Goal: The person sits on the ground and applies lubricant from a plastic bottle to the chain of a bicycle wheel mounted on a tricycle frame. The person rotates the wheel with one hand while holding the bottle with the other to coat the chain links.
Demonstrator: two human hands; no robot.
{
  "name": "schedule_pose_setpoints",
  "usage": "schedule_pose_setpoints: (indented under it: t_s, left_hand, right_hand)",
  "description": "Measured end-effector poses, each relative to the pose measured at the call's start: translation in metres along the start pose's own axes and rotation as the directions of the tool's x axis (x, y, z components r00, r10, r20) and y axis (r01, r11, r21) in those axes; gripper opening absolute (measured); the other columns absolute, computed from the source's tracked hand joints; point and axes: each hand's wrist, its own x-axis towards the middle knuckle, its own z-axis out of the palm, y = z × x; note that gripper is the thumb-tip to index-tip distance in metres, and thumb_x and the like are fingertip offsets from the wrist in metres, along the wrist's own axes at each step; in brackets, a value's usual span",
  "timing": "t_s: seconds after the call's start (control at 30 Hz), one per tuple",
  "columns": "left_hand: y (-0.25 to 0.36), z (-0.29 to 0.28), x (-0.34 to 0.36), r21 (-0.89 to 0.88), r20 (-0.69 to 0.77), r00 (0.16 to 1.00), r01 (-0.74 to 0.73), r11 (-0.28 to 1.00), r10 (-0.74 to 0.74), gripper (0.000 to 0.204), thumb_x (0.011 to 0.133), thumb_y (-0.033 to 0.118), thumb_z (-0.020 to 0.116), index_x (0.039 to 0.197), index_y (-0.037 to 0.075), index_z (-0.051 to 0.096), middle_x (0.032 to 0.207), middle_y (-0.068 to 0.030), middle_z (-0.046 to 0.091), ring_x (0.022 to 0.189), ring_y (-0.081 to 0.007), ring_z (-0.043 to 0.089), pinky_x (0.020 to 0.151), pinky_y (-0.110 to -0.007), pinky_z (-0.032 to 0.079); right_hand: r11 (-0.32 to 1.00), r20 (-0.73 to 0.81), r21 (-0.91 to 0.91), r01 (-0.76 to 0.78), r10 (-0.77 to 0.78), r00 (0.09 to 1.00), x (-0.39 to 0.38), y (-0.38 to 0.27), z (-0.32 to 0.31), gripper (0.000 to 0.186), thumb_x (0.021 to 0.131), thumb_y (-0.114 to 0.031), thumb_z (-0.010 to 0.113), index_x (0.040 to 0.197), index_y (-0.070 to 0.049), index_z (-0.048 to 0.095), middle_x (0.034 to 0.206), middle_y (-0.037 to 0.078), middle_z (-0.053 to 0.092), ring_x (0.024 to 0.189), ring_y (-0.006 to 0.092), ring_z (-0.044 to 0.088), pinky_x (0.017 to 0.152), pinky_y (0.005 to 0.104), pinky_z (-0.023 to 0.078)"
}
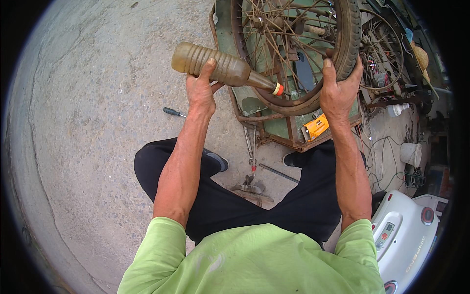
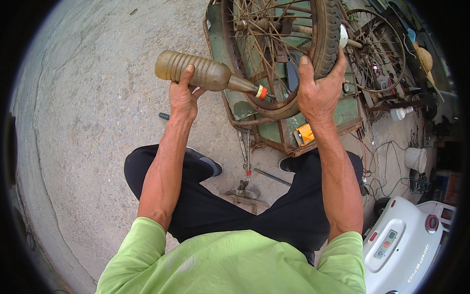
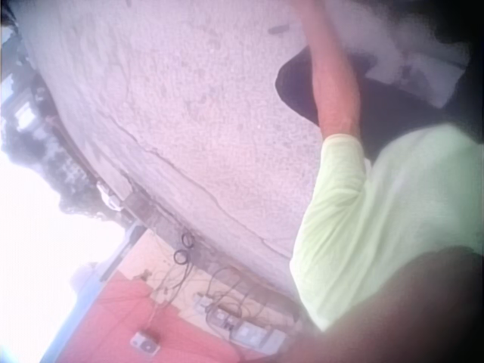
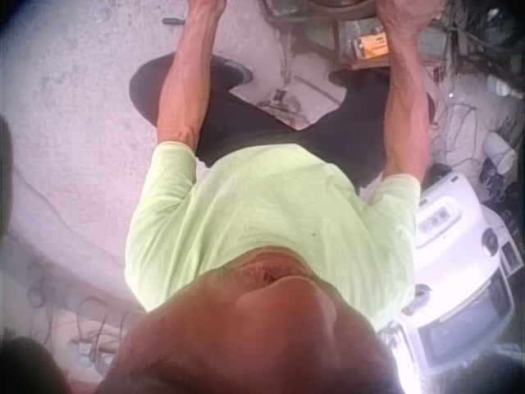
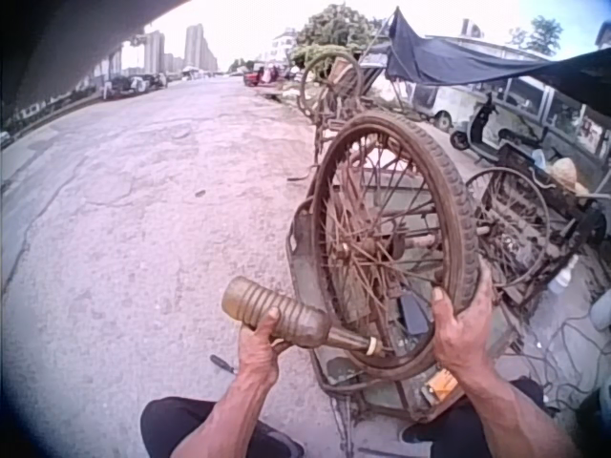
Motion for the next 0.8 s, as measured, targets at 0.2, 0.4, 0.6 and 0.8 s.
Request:
schedule_pose_setpoints:
  t_s: [0.2, 0.4, 0.6, 0.8]
  left_hand:
    - [0.001, 0.000, 0.000, 0.010, -0.004, 1.000, -0.005, 1.000, 0.005, 0.072, 0.088, 0.043, 0.085, 0.141, 0.007, 0.050, 0.129, -0.0116, 0.062, 0.118, -0.0295, 0.066, 0.099, -0.055, 0.057]
    - [0.000, -0.001, -0.001, -0.017, -0.020, 0.999, 0.029, 0.999, -0.029, 0.072, 0.089, 0.043, 0.083, 0.141, 0.006, 0.051, 0.129, -0.0131, 0.062, 0.118, -0.0298, 0.065, 0.100, -0.055, 0.056]
    - [0.007, -0.003, -0.003, -0.059, -0.025, 0.998, 0.063, 0.996, -0.064, 0.071, 0.090, 0.044, 0.082, 0.140, 0.005, 0.051, 0.128, -0.0155, 0.062, 0.118, -0.0304, 0.066, 0.102, -0.056, 0.055]
    - [0.009, -0.002, -0.004, -0.070, -0.036, 0.998, 0.051, 0.996, -0.054, 0.069, 0.091, 0.043, 0.081, 0.140, 0.005, 0.051, 0.128, -0.0149, 0.062, 0.117, -0.0303, 0.066, 0.102, -0.056, 0.055]
  right_hand:
    - [1.000, -0.012, -0.024, 0.020, -0.020, 1.000, -0.002, -0.002, 0.001, 0.070, 0.100, -0.022, 0.070, 0.150, 0.012, 0.034, 0.125, 0.019, 0.069, 0.112, 0.0231, 0.065, 0.105, 0.0367, 0.047]
    - [1.000, -0.014, -0.009, -0.002, 0.001, 1.000, -0.005, 0.001, 0.001, 0.070, 0.101, -0.024, 0.070, 0.150, 0.012, 0.035, 0.126, 0.019, 0.069, 0.113, 0.0237, 0.065, 0.106, 0.0371, 0.047]
    - [0.994, 0.039, -0.107, -0.039, 0.043, 0.998, -0.013, -0.005, -0.007, 0.084, 0.100, -0.032, 0.071, 0.156, 0.011, 0.027, 0.126, 0.023, 0.062, 0.114, 0.0285, 0.063, 0.103, 0.0402, 0.049]
    - [0.986, 0.112, -0.142, -0.084, 0.100, 0.989, -0.039, 0.011, -0.019, 0.089, 0.099, -0.038, 0.071, 0.156, 0.013, 0.026, 0.141, 0.030, 0.053, 0.127, 0.0348, 0.056, 0.112, 0.0429, 0.042]
